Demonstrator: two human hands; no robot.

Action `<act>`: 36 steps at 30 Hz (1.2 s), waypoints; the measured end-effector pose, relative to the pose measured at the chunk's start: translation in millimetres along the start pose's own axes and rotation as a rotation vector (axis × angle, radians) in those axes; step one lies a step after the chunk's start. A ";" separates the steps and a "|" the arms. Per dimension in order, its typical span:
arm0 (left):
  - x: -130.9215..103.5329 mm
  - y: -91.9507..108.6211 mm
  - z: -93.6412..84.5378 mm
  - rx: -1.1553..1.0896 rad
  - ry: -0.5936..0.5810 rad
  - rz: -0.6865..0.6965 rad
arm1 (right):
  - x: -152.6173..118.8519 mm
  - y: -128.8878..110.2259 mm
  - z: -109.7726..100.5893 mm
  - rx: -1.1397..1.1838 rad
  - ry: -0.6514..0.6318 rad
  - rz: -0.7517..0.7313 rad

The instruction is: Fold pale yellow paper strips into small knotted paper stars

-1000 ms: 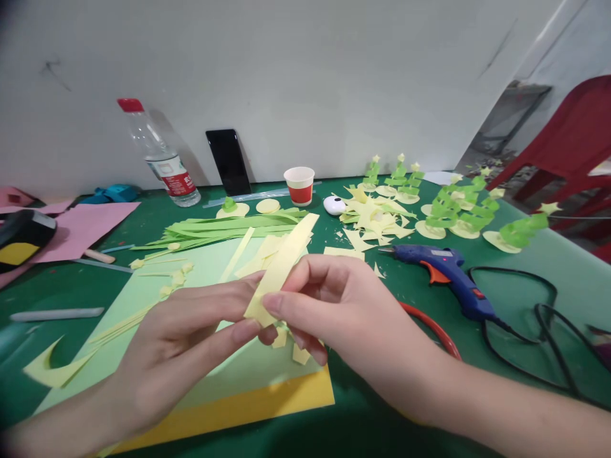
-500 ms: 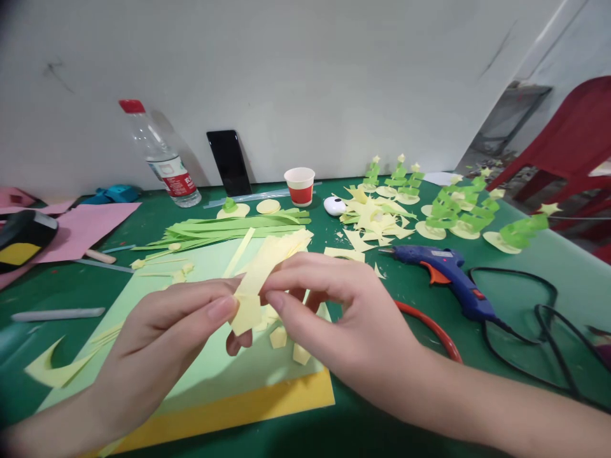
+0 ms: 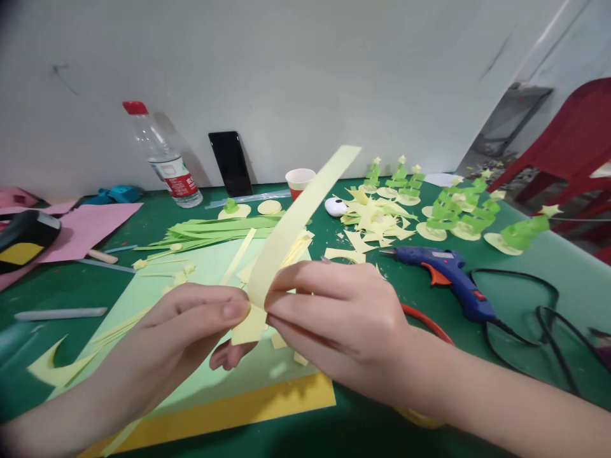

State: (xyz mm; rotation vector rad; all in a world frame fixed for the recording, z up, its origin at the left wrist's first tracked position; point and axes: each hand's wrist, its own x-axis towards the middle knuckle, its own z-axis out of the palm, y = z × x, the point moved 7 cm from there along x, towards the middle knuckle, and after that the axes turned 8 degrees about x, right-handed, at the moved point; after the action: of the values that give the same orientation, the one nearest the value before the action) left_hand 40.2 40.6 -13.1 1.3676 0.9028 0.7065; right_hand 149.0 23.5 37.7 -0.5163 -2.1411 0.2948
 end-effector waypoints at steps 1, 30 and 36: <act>0.2 -1.0 0.8 -0.010 -0.009 -0.012 | 0.1 -2.1 -0.4 -0.037 -0.006 -0.038; 4.1 22.5 -14.7 0.534 0.264 0.198 | -20.0 47.3 27.5 0.737 -0.149 1.002; 6.4 11.8 -25.3 0.264 0.257 0.143 | 1.2 24.9 3.6 0.333 0.044 0.545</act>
State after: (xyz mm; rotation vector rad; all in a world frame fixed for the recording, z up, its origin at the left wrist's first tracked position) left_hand 22.6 60.0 -1.7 1.6113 1.1410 0.9121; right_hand 151.7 46.0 26.8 -0.8902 -1.8238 0.9140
